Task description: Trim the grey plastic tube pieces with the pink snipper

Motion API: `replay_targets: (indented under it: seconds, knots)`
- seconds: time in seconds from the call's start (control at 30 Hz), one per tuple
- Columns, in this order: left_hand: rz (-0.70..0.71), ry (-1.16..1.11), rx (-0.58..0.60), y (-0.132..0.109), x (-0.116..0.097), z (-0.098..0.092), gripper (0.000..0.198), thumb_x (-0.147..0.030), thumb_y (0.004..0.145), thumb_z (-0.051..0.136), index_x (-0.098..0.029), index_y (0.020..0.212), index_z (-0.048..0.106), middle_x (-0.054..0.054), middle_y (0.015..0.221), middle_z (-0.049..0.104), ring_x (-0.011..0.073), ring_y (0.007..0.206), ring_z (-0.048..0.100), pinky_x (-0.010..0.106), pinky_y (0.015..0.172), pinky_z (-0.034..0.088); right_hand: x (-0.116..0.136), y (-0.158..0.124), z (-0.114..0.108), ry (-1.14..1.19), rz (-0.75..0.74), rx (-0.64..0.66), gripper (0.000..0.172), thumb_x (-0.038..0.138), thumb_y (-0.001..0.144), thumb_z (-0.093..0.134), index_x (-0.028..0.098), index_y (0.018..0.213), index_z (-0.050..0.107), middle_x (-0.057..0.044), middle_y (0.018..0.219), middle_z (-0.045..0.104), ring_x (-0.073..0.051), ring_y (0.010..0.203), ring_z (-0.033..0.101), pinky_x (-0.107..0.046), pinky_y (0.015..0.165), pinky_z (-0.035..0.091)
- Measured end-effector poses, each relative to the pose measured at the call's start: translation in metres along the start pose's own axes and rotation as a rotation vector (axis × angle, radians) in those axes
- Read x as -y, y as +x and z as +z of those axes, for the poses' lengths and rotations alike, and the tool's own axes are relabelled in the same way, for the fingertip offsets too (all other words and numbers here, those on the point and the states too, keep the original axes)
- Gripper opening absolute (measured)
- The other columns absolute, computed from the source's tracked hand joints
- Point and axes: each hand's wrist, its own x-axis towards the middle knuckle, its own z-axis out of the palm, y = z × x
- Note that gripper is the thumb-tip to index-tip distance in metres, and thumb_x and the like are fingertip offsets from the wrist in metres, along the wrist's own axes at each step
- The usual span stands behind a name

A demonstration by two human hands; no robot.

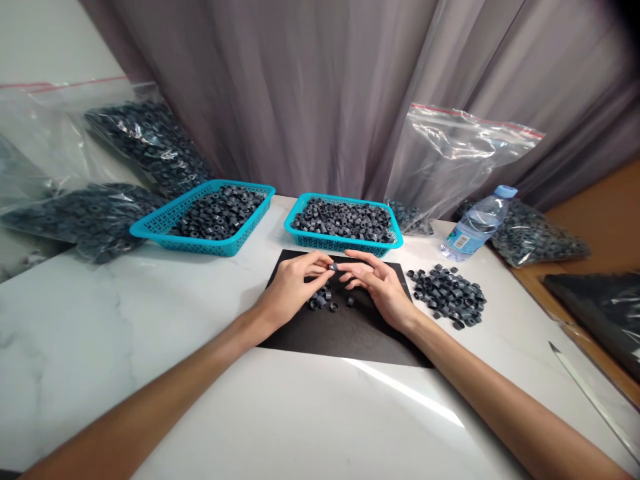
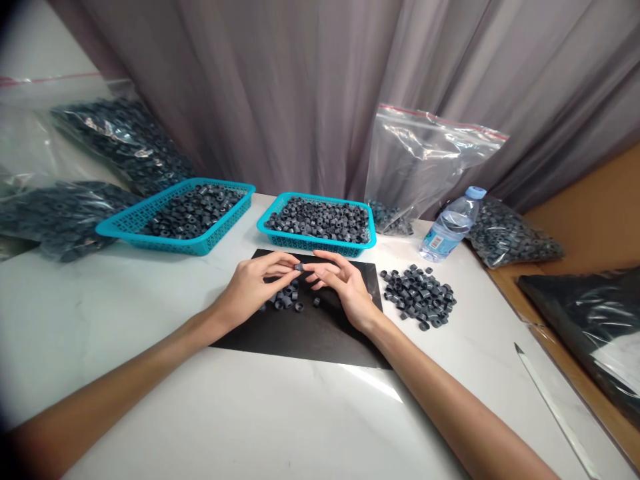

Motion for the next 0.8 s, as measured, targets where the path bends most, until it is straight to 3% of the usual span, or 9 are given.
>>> replay_targets:
  seconds: [0.3,0.8]
  knots:
    - [0.002,-0.012,-0.039,-0.0003,-0.0001,0.0008,0.006,-0.023,0.092,0.066,-0.021,0.097,0.065,-0.001,0.093,0.076,0.016,0.089,0.078,0.024,0.088,0.062,0.0048,-0.0017,0.0032,-0.044,0.014,0.028,0.053,0.039,0.09,0.07,0.023,0.139,0.057,-0.011,0.128,0.071,-0.023,0.109,0.067,-0.036,0.085,0.056]
    - [-0.037,-0.102,-0.011,0.0026,-0.004,-0.0049,0.017,-0.029,0.091,0.066,-0.018,0.103,0.072,0.005,0.102,0.081,0.0218,0.095,0.078,0.03,0.092,0.062,0.0037,-0.0035,0.0026,-0.052,-0.002,-0.005,0.05,0.04,0.09,0.07,0.024,0.136,0.06,-0.011,0.13,0.069,-0.022,0.104,0.066,-0.032,0.076,0.057]
